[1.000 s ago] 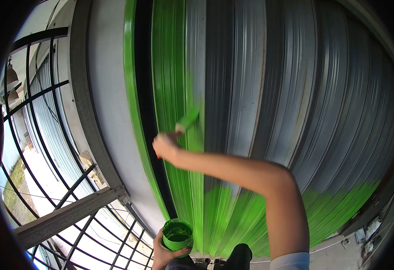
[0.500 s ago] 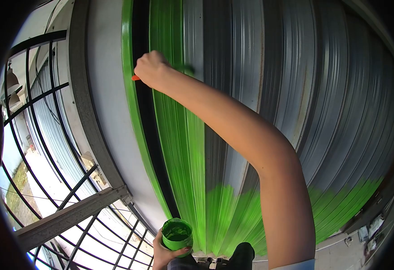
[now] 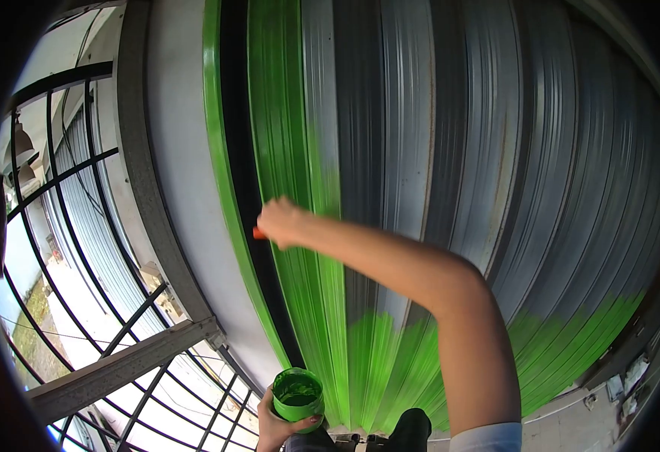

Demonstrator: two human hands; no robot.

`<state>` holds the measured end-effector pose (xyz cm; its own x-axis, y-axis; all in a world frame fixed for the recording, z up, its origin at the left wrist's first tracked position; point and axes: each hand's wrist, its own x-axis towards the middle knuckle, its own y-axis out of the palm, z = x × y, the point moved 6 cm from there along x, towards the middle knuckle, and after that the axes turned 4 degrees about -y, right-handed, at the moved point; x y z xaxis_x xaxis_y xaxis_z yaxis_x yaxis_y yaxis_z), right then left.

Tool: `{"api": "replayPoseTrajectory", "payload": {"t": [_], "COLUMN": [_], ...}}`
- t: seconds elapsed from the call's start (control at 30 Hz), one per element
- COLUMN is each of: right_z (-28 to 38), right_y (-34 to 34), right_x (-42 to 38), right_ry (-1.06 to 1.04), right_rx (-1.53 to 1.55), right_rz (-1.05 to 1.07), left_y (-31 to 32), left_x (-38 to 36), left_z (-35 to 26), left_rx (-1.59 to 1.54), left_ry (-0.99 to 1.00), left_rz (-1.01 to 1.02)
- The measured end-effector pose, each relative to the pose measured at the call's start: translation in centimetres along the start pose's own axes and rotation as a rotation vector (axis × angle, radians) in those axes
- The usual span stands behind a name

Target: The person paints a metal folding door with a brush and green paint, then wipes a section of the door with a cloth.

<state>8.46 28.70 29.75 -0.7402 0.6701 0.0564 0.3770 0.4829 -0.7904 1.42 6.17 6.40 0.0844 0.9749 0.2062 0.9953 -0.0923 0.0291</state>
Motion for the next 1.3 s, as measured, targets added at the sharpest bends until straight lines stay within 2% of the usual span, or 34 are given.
{"api": "replayPoseTrajectory", "payload": {"t": [0.07, 0.13, 0.2, 0.23, 0.27, 0.33, 0.4, 0.47, 0.5, 0.53, 0.57, 0.67, 0.77, 0.83, 0.9, 0.93, 0.97, 1.0, 1.03, 1.13, 1.23, 1.3], "right_z": [-2.8, -4.6, -5.3, -6.0, -6.9, -6.2, -3.1, 0.5, 2.6, 4.0, 4.4, 3.8, 3.3, 3.9, 4.3, 5.1, 6.3, 7.8, 9.4, 14.9, 18.3, 19.5], "right_y": [-4.7, -8.6, -12.2, -13.4, -13.8, -12.7, -8.2, -1.4, 0.8, 1.7, 2.1, 2.5, 2.4, 1.9, 4.2, 7.8, 9.5, 11.8, 14.1, 17.3, 17.1, 17.7], "right_x": [-0.6, -0.2, -0.2, 0.3, 0.6, 1.1, 1.0, 1.5, 0.6, -0.5, -1.2, -3.8, -8.3, -13.1, -16.9, -18.4, -19.9, -20.7, -21.6, -22.6, -23.1, -23.5], "right_ry": [0.062, 0.131, 0.156, 0.246, 0.348, 0.263, 0.155, -0.045, -0.165, -0.173, -0.186, -0.039, 0.084, 0.164, 0.337, 0.554, 0.709, 0.757, 0.808, 0.846, 0.809, 0.756], "right_rx": [-0.093, -0.24, -0.493, -0.593, -0.609, -0.623, -0.647, -0.517, -0.454, -0.365, -0.248, 0.086, 0.432, 0.602, 1.034, 1.531, 1.889, 2.082, 2.279, 2.978, 3.177, 3.167], "right_rz": [-0.215, -0.263, -0.454, -0.486, -0.417, -0.42, -0.224, -0.114, -0.162, -0.204, -0.157, -0.307, -0.617, -0.979, -1.215, -1.276, -1.406, -1.455, -1.497, -1.402, -1.291, -1.271], "left_y": [-0.1, -0.1, 0.0, 0.0, 0.1, 0.4, 0.6, 0.6, 0.6, 0.5, 0.3, -0.5, -0.8, -0.8, -0.8, -0.8, -0.7, -0.6, -0.3, 1.1, 2.0, 2.4], "left_x": [0.1, 0.2, 0.7, 0.6, 0.3, 0.4, 0.4, 0.4, 0.2, 0.2, 0.3, 0.0, 0.1, 0.2, 0.3, 0.5, 0.8, 1.2, 1.3, 1.5, 1.2, 1.1], "left_z": [0.2, 0.7, 1.6, 1.8, 1.8, 1.1, 1.0, 0.8, 0.7, 0.5, 0.4, 0.1, -0.3, 0.1, 0.6, 0.9, 1.6, 2.5, 3.0, 2.7, 3.2, 4.4], "left_rx": [-0.032, -0.028, -0.043, -0.047, -0.05, -0.064, -0.064, -0.073, -0.086, -0.098, -0.086, -0.052, -0.08, -0.161, -0.156, -0.155, -0.159, -0.164, -0.169, -0.144, -0.151, -0.177], "left_ry": [-0.018, -0.027, -0.018, -0.021, -0.031, -0.031, -0.035, -0.033, -0.031, -0.025, -0.019, -0.02, -0.009, -0.021, -0.016, -0.01, -0.003, 0.005, 0.01, 0.051, 0.069, 0.056], "left_rz": [-0.009, -0.011, 0.008, 0.02, 0.021, 0.019, 0.028, 0.032, 0.028, 0.021, 0.019, 0.008, -0.002, -0.002, 0.04, 0.061, 0.104, 0.146, 0.19, 0.321, 0.375, 0.418]}}
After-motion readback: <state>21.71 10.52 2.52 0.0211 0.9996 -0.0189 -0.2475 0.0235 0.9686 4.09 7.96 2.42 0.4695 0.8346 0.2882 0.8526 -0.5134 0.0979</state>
